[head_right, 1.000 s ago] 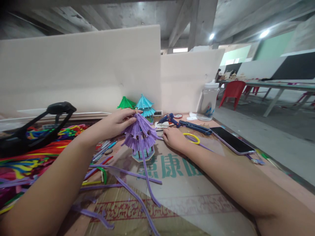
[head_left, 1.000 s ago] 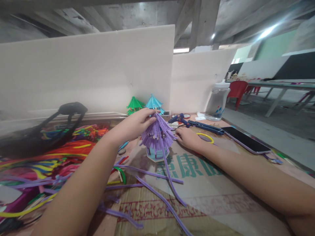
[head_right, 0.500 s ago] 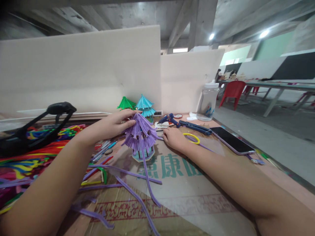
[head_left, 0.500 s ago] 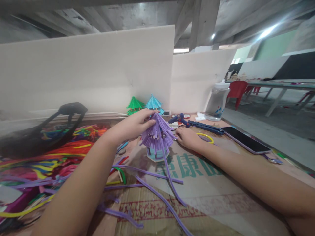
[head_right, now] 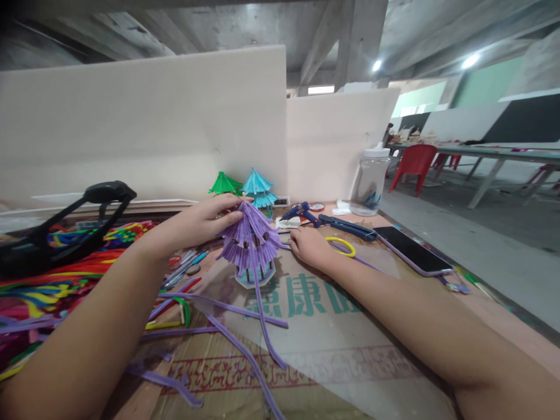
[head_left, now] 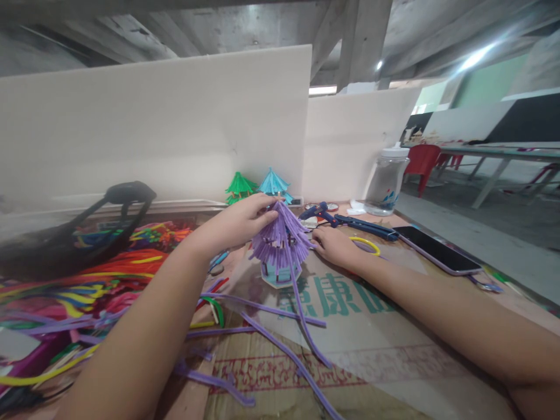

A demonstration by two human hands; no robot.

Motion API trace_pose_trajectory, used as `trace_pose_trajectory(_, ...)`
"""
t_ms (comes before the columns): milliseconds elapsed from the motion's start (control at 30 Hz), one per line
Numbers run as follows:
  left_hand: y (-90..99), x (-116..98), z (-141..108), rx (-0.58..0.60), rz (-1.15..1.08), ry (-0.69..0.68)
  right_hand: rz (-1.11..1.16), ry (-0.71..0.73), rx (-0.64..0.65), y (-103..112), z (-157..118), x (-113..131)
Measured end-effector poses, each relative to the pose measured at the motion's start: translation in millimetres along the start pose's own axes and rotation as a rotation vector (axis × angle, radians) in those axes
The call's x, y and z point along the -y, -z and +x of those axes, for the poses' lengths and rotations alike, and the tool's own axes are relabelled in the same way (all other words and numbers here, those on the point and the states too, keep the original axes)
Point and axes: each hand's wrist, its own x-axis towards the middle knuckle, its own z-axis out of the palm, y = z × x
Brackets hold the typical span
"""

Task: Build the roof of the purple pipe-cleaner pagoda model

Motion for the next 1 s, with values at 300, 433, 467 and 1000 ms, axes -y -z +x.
trace_pose_trajectory(300, -0.7, 1.0, 1.6, -0.002, -0.008, -0.017, -0.004, 0.000, 0.004, 1.4, -0.4, 1.2)
trace_pose_trajectory(433, -0.6, 1.7, 0.8, -0.004, -0.006, -0.016, -0.004, -0.007, 0.004, 1.1, -0.2, 1.1)
trace_pose_trajectory(467, -0.4, 1.9, 0.5, -0.005, -0.004, -0.014, -0.002, -0.008, 0.005, 1.0, -0.1, 1.2)
trace_pose_trajectory(1000, -0.6, 1.9, 2.1, -0.020, -0.003, -0.036, 0.001, -0.004, 0.000, -0.6, -0.4, 2.3)
